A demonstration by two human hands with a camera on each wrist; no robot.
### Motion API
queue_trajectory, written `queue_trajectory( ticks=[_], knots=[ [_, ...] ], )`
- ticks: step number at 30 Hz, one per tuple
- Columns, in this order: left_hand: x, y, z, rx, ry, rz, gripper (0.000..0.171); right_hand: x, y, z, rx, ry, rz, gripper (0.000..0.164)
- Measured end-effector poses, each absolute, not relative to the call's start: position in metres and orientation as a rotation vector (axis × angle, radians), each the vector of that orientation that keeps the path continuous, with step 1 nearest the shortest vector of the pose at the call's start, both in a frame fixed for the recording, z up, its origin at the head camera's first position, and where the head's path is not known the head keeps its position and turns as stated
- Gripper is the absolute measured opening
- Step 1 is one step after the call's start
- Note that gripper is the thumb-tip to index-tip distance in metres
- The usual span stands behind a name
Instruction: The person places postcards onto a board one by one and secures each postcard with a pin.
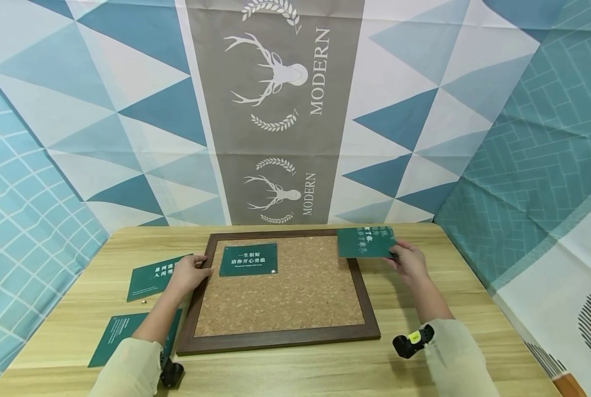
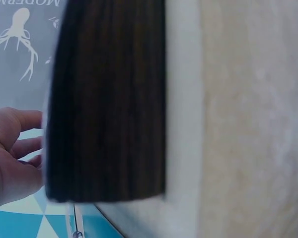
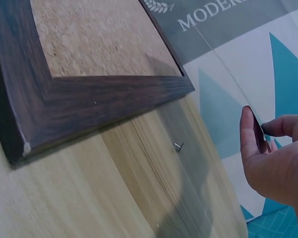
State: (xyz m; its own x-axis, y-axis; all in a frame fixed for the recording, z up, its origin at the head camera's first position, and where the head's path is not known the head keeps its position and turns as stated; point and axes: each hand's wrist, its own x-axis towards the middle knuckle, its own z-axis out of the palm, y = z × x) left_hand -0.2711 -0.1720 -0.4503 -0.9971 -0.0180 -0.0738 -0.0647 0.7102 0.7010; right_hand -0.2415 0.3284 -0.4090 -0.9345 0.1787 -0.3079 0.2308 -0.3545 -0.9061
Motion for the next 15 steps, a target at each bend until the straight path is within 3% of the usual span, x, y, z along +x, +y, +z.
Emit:
queue_trajectory(
  ticks=[9, 15],
  knots=[
    [-0.270, -0.172, -0.450, -0.068, 2.846, 1.174, 0.048, -0.243, 0.317, -0.412, 0.536, 1.804, -2.481, 0.022],
    [-0.270, -0.173, -0.450, -0.074, 2.846, 1.174, 0.049, -0.244, 0.308, -0.413, 0.545, 1.850, -2.453, 0.032]
  ],
)
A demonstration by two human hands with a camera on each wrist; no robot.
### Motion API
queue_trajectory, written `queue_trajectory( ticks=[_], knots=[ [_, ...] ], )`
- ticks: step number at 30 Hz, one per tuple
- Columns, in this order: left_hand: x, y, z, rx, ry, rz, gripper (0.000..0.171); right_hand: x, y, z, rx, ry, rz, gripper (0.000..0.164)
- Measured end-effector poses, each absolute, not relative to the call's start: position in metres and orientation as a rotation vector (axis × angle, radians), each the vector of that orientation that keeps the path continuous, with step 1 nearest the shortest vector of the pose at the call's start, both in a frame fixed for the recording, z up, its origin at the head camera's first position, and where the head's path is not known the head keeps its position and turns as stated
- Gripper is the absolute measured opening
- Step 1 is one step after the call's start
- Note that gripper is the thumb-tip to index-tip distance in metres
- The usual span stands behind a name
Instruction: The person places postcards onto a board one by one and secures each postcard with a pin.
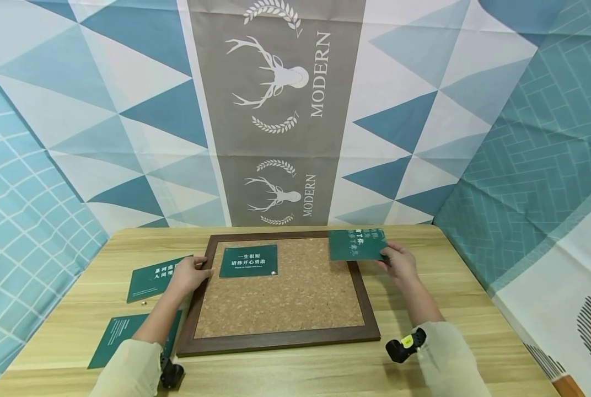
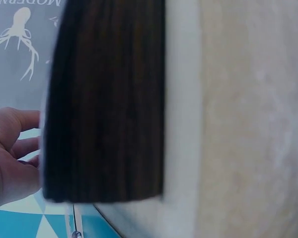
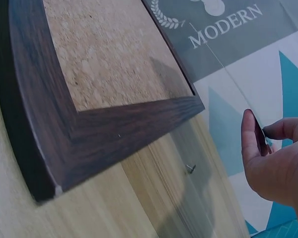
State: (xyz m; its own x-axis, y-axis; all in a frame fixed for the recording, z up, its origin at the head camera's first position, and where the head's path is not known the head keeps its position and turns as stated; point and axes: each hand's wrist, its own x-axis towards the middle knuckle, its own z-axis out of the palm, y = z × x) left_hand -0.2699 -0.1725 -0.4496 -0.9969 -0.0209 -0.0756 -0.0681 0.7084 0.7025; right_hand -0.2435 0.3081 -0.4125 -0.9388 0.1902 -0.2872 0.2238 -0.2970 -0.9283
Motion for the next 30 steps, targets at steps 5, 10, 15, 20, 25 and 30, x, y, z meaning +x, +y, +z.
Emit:
queue_trajectory(
  ticks=[5, 10, 15, 20, 25, 30],
  knots=[
    [-0.270, -0.173, -0.450, -0.081, 2.849, 1.169, 0.048, -0.244, 0.300, -0.413, 0.546, 1.862, -2.439, 0.037],
    [-0.270, -0.173, -0.450, -0.077, 2.850, 1.170, 0.049, -0.245, 0.293, -0.415, 0.554, 1.854, -2.438, 0.029],
    [-0.270, -0.173, -0.450, -0.075, 2.846, 1.176, 0.049, -0.246, 0.286, -0.416, 0.578, 1.863, -2.424, 0.029],
    [-0.270, -0.173, -0.451, -0.070, 2.839, 1.185, 0.049, -0.247, 0.281, -0.418, 0.567, 1.884, -2.416, 0.035],
    [-0.270, -0.174, -0.451, -0.069, 2.836, 1.188, 0.049, -0.248, 0.275, -0.421, 0.546, 1.897, -2.413, 0.039],
    [-0.270, -0.174, -0.450, -0.065, 2.840, 1.182, 0.049, -0.250, 0.270, -0.425, 0.538, 1.893, -2.422, 0.036]
  ],
)
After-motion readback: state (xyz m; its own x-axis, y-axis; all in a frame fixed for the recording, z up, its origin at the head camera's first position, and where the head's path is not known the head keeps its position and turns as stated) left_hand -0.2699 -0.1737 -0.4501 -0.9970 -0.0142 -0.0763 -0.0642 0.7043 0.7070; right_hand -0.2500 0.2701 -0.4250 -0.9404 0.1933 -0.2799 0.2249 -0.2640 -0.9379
